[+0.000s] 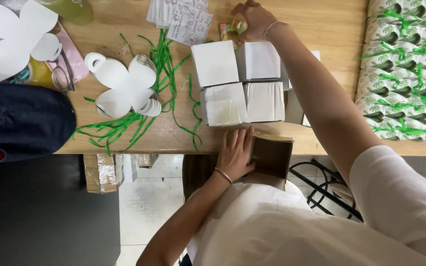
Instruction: Packing small gift items into boxes and sealing them with tape.
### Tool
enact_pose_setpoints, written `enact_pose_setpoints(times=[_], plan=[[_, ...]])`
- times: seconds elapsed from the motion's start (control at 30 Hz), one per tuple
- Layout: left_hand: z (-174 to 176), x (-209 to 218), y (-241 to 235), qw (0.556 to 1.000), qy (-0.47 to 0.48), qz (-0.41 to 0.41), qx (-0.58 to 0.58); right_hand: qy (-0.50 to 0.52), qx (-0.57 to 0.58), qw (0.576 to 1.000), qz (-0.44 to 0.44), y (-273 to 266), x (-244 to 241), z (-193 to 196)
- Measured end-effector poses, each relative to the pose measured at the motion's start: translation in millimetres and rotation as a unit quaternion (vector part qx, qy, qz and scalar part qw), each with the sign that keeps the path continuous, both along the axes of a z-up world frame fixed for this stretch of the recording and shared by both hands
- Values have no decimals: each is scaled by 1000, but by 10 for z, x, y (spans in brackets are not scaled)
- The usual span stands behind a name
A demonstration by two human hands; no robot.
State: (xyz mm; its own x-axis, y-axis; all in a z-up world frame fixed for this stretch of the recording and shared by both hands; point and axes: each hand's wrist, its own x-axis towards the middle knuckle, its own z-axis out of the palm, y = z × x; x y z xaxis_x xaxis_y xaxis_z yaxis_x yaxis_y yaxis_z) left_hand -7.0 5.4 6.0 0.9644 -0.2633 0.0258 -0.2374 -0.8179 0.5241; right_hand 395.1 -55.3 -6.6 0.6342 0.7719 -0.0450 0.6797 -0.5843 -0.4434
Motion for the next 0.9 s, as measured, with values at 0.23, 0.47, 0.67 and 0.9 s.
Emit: enact_pose_setpoints(times=[0.23,0.47,0.67,0.9], plan=[[-126,-156,-16,995,-24,98,13,-21,-321,947,25,252,-2,-51],[20,34,81,972,-73,190,-119,-37,-271,960,66,262,4,-243],[-2,110,63,954,-76,205,-204,36,-170,982,-77,72,164,-156],[131,258,11,980,-33,101,-171,161,174,968,-87,-667,-549,1114]])
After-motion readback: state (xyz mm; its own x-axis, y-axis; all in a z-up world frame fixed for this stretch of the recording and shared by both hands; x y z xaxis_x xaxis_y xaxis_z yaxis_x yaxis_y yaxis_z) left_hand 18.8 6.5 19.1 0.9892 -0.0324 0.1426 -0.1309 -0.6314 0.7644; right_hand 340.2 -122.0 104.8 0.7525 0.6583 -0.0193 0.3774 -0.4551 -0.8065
